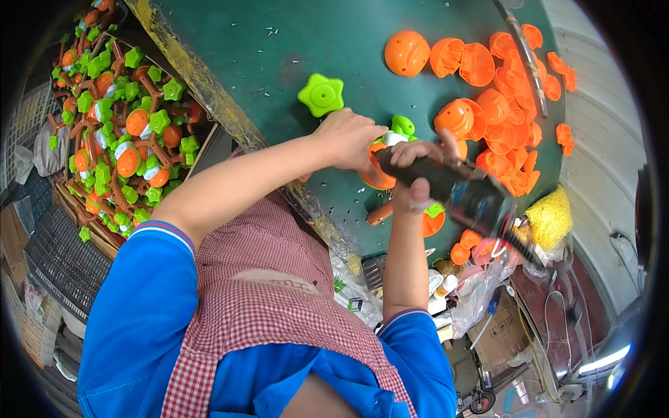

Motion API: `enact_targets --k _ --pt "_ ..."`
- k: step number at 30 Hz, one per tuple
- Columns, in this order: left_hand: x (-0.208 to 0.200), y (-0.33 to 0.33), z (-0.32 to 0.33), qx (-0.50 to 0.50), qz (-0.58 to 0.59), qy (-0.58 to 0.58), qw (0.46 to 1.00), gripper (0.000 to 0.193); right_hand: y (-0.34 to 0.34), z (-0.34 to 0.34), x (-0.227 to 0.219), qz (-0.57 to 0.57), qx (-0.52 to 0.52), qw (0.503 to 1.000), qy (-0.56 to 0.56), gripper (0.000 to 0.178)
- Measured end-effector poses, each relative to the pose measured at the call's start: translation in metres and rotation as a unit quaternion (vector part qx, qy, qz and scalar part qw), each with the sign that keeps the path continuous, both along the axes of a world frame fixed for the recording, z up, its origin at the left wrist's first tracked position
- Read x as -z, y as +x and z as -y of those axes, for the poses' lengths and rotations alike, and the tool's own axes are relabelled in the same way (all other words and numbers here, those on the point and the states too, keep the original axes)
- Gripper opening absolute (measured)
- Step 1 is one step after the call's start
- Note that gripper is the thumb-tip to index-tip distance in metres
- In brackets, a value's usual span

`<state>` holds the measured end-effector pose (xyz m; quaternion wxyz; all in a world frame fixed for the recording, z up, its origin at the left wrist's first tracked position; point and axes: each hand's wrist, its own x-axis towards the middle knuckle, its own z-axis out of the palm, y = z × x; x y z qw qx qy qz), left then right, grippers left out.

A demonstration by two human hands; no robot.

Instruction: The person assembles small plastic toys by joining orange and green components with a power drill. They repeatedly pick up parts, align them, and fasten them together, then place the finished toys into a nearby crate.

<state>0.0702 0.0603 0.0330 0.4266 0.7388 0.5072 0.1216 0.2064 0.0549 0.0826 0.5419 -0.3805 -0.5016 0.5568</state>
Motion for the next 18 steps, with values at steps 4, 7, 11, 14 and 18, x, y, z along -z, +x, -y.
enact_targets --k 4,7,11,14,18 --pt "-0.040 0.003 -0.012 0.067 -0.015 -0.028 0.997 0.085 0.037 0.018 -0.047 0.103 0.097 0.985 0.095 0.068" --pt "-0.083 -0.033 -0.029 0.029 -0.001 -0.079 0.996 0.090 0.082 0.044 -0.113 -0.003 0.227 0.962 0.150 0.062" --pt "-0.119 -0.077 -0.064 -0.005 0.115 -0.329 0.937 0.073 0.146 0.081 -0.150 -0.090 0.456 0.874 0.143 0.051" --pt "-0.157 -0.104 -0.067 -0.027 0.150 -0.355 0.922 0.064 0.186 0.098 -0.111 0.079 0.594 0.792 0.112 0.040" --pt "-0.191 -0.136 -0.059 -0.040 0.176 -0.348 0.920 0.064 0.219 0.106 -0.052 0.324 0.684 0.654 0.010 0.047"
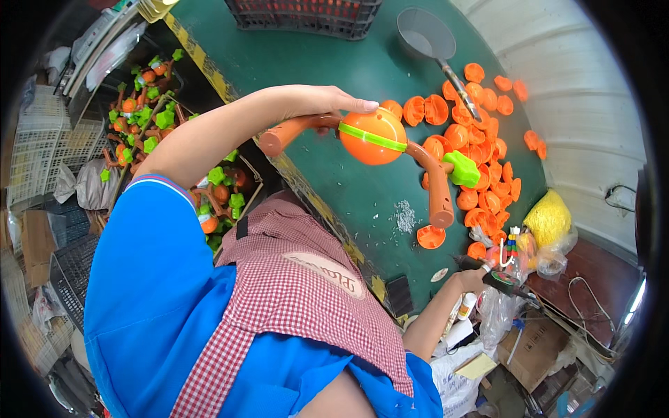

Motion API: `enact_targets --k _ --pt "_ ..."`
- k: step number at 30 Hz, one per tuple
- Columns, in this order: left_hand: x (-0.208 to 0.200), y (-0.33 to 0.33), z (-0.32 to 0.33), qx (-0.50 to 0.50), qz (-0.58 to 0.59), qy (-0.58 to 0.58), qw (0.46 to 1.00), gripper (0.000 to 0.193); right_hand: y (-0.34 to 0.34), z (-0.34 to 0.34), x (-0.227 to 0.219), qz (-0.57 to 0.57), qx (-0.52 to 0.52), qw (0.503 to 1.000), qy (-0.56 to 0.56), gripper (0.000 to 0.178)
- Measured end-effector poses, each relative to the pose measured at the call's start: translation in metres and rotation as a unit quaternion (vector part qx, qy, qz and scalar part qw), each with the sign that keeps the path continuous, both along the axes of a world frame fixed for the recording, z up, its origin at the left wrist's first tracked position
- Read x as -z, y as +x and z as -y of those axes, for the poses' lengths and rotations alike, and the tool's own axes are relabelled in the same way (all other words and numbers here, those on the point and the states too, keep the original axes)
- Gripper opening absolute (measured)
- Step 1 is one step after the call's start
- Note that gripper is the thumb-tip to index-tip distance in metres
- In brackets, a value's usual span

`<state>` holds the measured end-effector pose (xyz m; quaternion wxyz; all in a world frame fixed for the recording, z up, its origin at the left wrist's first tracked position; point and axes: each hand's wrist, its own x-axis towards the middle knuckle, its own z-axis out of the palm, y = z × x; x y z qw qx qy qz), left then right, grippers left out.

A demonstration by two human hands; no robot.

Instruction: The person assembles small plastic toys by joining orange and green components with a power drill. They repeatedly pick up parts, align them, and fasten them together, then place the finished toys into a nearby crate.

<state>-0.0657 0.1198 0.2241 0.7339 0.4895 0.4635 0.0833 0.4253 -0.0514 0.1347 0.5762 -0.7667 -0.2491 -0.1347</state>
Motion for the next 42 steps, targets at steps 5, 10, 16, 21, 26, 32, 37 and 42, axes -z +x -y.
enact_targets --k 5,10,16,21,26,32,37,42 --pt "-0.021 -0.052 0.023 -0.106 -0.015 0.036 0.994 0.059 0.014 -0.006 0.063 0.047 0.044 0.997 -0.053 0.064" --pt "-0.007 -0.189 0.105 -0.389 -0.111 0.197 0.893 0.061 0.015 0.007 0.047 -0.242 0.298 0.909 -0.162 0.068" --pt "0.056 -0.342 0.319 -0.761 -0.386 0.107 0.510 0.086 0.002 0.002 0.053 -0.195 0.245 0.919 -0.241 0.058" --pt "0.148 -0.353 0.440 -0.915 -0.297 0.018 0.271 0.087 -0.025 -0.004 0.056 -0.149 0.193 0.924 -0.294 0.049" --pt "0.239 -0.357 0.501 -0.957 -0.107 -0.116 0.244 0.064 -0.047 0.002 0.037 -0.088 0.175 0.933 -0.300 0.041" --pt "0.281 -0.380 0.484 -0.841 -0.334 -0.129 0.406 0.050 -0.123 -0.003 0.053 0.008 0.013 0.949 -0.314 0.032" --pt "0.186 -0.295 0.263 -0.476 -0.454 0.278 0.700 0.035 -0.243 -0.025 0.082 -0.099 -0.413 0.811 -0.402 0.025" --pt "0.179 -0.207 0.125 -0.185 -0.296 0.413 0.841 0.029 -0.314 -0.089 0.110 0.001 -0.562 0.732 -0.385 0.020"
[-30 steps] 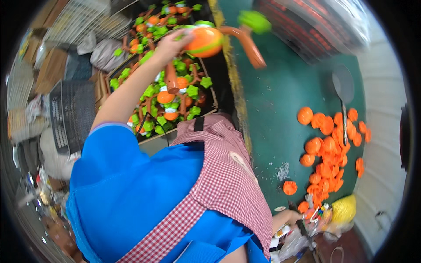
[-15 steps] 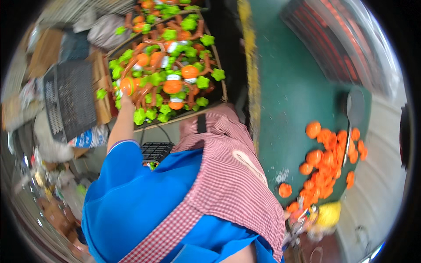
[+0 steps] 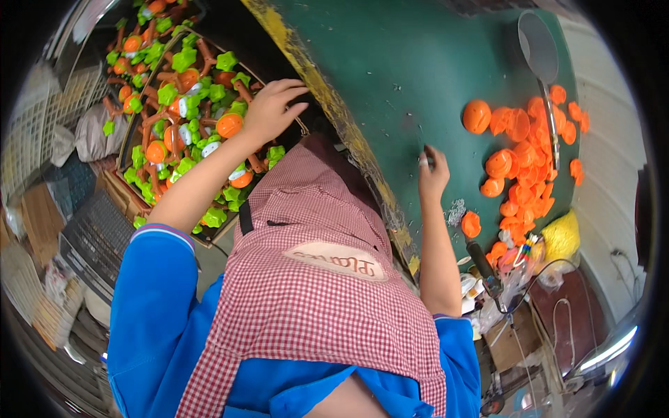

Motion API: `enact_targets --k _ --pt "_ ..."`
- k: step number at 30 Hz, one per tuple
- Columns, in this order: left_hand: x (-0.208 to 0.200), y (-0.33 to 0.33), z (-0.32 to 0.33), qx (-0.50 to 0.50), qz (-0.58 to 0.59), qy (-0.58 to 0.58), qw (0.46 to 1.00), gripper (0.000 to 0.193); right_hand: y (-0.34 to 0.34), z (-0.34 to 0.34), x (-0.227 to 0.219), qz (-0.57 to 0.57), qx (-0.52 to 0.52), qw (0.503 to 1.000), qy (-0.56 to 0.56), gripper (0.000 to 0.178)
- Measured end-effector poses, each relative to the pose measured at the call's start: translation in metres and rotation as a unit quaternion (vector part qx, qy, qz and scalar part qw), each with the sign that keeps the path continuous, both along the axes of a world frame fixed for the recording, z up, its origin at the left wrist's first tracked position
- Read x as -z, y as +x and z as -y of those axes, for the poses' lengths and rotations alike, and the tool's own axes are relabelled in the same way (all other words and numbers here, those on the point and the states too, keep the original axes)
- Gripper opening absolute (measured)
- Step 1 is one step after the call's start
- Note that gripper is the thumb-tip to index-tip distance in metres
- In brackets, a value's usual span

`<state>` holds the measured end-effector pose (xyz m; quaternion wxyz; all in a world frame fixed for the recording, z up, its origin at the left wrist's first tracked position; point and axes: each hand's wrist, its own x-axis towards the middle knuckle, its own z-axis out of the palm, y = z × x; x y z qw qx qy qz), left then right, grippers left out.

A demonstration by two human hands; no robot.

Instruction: The person assembles small plastic toys by joining orange and green components with a power drill. They repeatedly pick up parts, align them, and fasten them together, then place the finished toys into a nearby crate.

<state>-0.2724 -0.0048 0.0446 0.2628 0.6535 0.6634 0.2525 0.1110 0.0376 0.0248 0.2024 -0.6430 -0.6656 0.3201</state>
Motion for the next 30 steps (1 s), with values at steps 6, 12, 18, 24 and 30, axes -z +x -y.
enact_targets --k 6,12,18,24,30 --pt "0.043 0.056 -0.078 0.066 -0.048 0.050 0.995 0.017 -0.026 -0.042 0.020 0.045 0.046 0.996 0.057 0.014" --pt "0.071 0.080 -0.098 0.015 -0.021 0.078 0.997 0.010 -0.031 -0.048 0.021 0.063 0.012 0.997 0.045 0.013" --pt "0.068 0.085 -0.110 0.014 -0.030 0.108 0.994 0.013 -0.027 -0.056 0.023 0.110 -0.043 0.992 0.037 0.013" --pt "0.077 0.081 -0.116 0.026 -0.020 0.102 0.994 0.017 -0.074 -0.082 0.013 0.018 -0.062 0.995 0.075 0.020" --pt "0.070 0.074 -0.118 0.023 -0.023 0.110 0.993 0.016 -0.107 -0.112 0.022 0.065 -0.162 0.983 0.064 0.022"
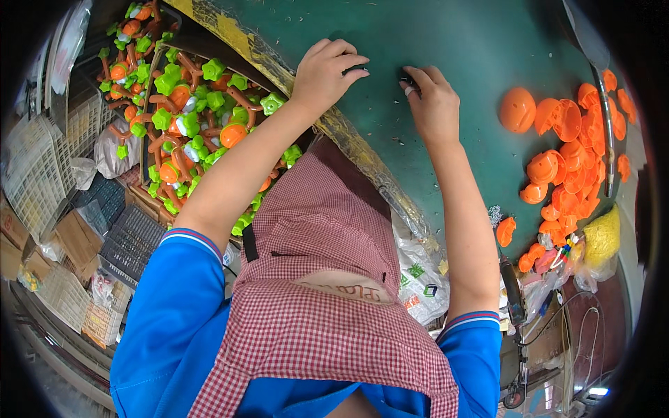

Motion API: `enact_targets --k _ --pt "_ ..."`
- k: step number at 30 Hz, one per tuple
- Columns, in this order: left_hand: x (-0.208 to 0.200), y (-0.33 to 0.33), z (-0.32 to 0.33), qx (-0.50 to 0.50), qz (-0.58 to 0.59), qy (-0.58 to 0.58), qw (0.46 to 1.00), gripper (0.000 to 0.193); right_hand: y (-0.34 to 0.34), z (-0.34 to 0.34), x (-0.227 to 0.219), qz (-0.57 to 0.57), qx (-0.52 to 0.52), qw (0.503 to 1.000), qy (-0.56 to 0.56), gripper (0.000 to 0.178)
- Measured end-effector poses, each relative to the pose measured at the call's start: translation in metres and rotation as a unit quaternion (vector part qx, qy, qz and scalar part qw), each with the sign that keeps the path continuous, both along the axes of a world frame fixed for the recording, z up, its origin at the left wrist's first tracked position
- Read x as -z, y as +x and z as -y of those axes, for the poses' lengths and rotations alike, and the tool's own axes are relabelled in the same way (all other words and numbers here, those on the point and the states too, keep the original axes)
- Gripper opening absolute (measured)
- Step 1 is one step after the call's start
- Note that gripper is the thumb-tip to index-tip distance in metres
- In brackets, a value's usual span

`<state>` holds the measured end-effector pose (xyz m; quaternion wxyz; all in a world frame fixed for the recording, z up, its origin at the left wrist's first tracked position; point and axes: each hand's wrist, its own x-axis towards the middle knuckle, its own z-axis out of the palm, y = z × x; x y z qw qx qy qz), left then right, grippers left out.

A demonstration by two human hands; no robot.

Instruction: The person assembles small plastic toys by joining orange and green components with a power drill. They repeatedly pick up parts, align them, and fasten them together, then place the finished toys into a nearby crate.

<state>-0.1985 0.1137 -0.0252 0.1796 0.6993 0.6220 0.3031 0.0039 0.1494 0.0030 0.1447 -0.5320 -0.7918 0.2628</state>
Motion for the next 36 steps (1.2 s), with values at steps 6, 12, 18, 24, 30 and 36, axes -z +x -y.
enact_targets --k 6,12,18,24,30,36 --pt "0.004 -0.003 -0.004 0.024 -0.008 0.007 1.000 0.013 0.000 -0.006 0.000 0.059 -0.071 0.996 0.017 0.019" --pt "-0.021 0.010 -0.002 -0.103 0.206 -0.226 0.946 0.011 -0.008 -0.005 -0.007 0.169 -0.098 0.981 0.011 0.012" --pt "-0.031 0.015 0.008 -0.166 0.582 -0.428 0.672 0.022 0.004 0.000 -0.006 0.140 -0.033 0.990 -0.003 0.014" --pt "-0.044 0.039 0.023 -0.227 0.636 -0.451 0.583 0.031 0.008 0.010 -0.007 0.117 0.005 0.993 -0.013 0.015" --pt "-0.053 0.060 0.028 -0.250 0.719 -0.483 0.433 0.048 0.000 0.029 -0.051 -0.116 0.110 0.973 -0.167 0.019" --pt "-0.052 0.053 0.044 -0.264 0.671 -0.505 0.474 0.055 0.029 0.081 -0.038 -0.129 0.247 0.953 -0.117 0.009"
